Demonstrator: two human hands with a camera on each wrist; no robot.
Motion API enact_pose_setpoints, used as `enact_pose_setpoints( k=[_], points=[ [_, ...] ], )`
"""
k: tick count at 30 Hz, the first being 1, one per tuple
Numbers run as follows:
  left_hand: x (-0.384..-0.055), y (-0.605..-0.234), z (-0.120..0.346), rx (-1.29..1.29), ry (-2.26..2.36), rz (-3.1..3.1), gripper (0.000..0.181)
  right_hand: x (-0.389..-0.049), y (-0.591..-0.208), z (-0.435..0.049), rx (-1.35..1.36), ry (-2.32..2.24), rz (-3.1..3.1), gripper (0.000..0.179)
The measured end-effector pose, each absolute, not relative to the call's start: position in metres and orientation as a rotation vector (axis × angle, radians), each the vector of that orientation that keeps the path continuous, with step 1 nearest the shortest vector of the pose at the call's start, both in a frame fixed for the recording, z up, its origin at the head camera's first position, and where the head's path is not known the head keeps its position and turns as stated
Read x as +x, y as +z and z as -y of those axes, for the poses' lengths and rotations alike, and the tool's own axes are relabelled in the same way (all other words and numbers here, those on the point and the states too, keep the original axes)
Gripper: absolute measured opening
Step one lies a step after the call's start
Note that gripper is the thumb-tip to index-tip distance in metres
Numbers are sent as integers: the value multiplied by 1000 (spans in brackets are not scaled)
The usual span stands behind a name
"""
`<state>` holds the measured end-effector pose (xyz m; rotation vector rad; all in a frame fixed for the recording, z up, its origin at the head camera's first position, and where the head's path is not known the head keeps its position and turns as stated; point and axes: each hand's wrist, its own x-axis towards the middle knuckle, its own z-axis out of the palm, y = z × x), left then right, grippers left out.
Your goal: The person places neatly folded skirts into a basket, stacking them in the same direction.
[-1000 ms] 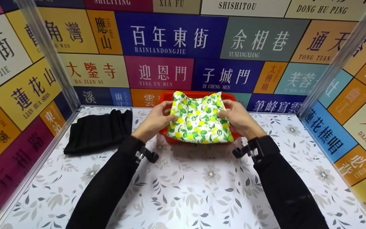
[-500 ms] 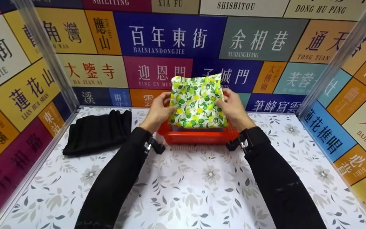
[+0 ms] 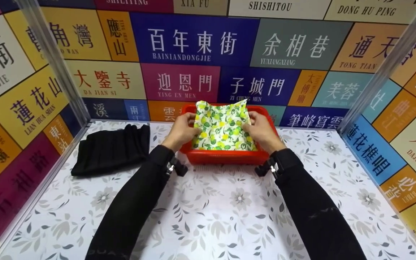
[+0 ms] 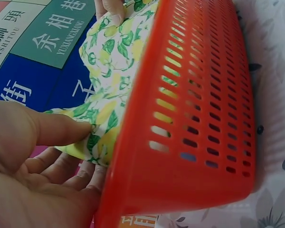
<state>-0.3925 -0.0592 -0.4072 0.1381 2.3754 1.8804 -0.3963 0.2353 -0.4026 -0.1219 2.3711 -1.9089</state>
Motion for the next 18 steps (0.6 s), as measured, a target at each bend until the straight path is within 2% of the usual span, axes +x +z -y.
enact_pose_setpoints(
  k=[9, 14, 18],
  points=[
    [-389, -410, 56, 219, 1666, -2608, 67, -392, -410, -236, -132, -1752, -2507, 57],
    [-388, -414, 60, 293, 1653, -2692, 57, -387, -413, -244, -184, -1419, -2783, 69],
    [-383, -415, 67, 344, 1630, -2772, 46, -381, -415, -248, -248, -1221, -2931, 67]
  ],
)
